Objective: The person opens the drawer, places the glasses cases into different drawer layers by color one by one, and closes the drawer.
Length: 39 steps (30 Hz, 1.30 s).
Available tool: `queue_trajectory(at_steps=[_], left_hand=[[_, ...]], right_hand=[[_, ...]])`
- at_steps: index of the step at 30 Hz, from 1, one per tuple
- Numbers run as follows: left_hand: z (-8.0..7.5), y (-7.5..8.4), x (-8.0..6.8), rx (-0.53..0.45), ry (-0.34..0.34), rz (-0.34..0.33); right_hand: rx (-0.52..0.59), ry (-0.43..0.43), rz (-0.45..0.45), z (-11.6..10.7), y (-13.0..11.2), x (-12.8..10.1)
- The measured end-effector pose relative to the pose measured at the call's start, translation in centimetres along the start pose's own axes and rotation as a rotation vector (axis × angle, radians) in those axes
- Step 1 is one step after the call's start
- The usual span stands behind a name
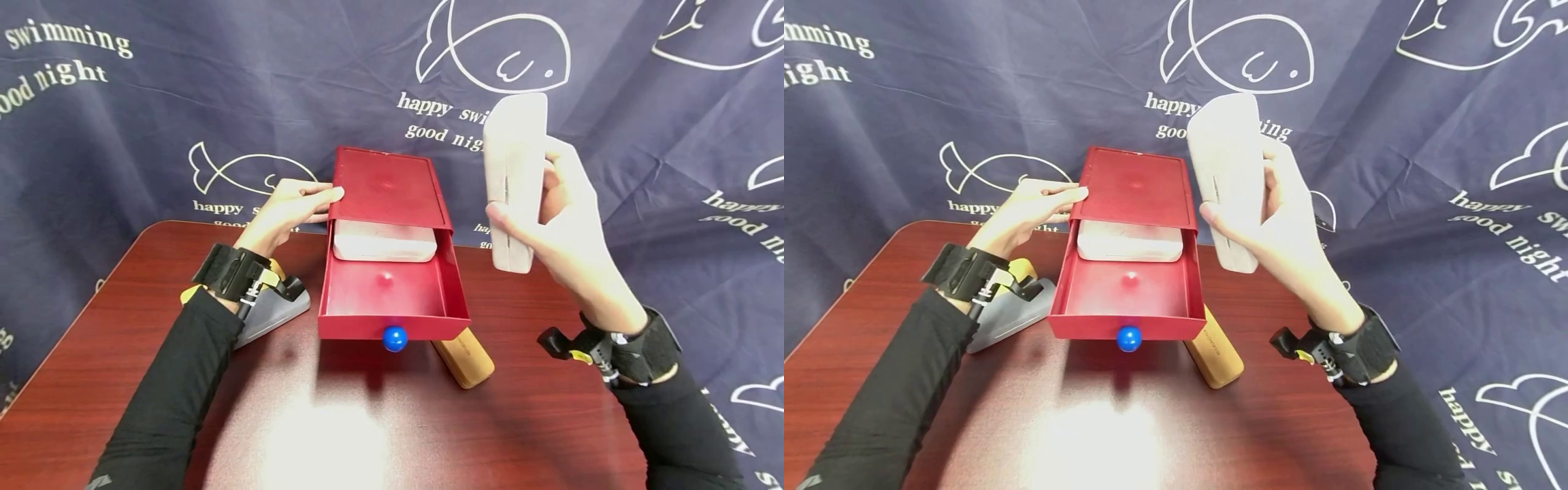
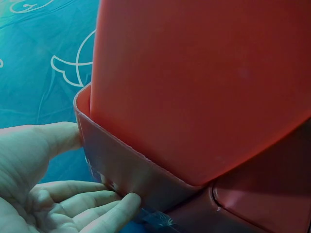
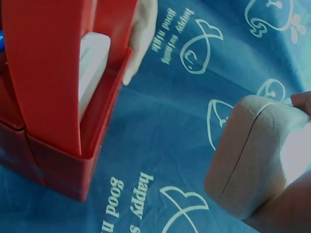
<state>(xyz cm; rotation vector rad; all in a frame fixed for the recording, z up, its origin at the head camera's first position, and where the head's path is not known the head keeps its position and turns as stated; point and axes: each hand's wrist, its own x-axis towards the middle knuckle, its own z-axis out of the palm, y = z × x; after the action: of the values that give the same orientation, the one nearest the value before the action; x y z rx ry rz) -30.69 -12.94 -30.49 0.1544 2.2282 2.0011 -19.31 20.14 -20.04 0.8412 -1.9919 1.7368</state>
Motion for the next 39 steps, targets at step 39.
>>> queue_trajectory(at_steps=[39], left_hand=[[0.0, 0.4, -0.1, -0.017, 0.017, -0.012]], right_hand=[[-0.514, -0.745, 0.099, 5.8, 2.7, 2.6]])
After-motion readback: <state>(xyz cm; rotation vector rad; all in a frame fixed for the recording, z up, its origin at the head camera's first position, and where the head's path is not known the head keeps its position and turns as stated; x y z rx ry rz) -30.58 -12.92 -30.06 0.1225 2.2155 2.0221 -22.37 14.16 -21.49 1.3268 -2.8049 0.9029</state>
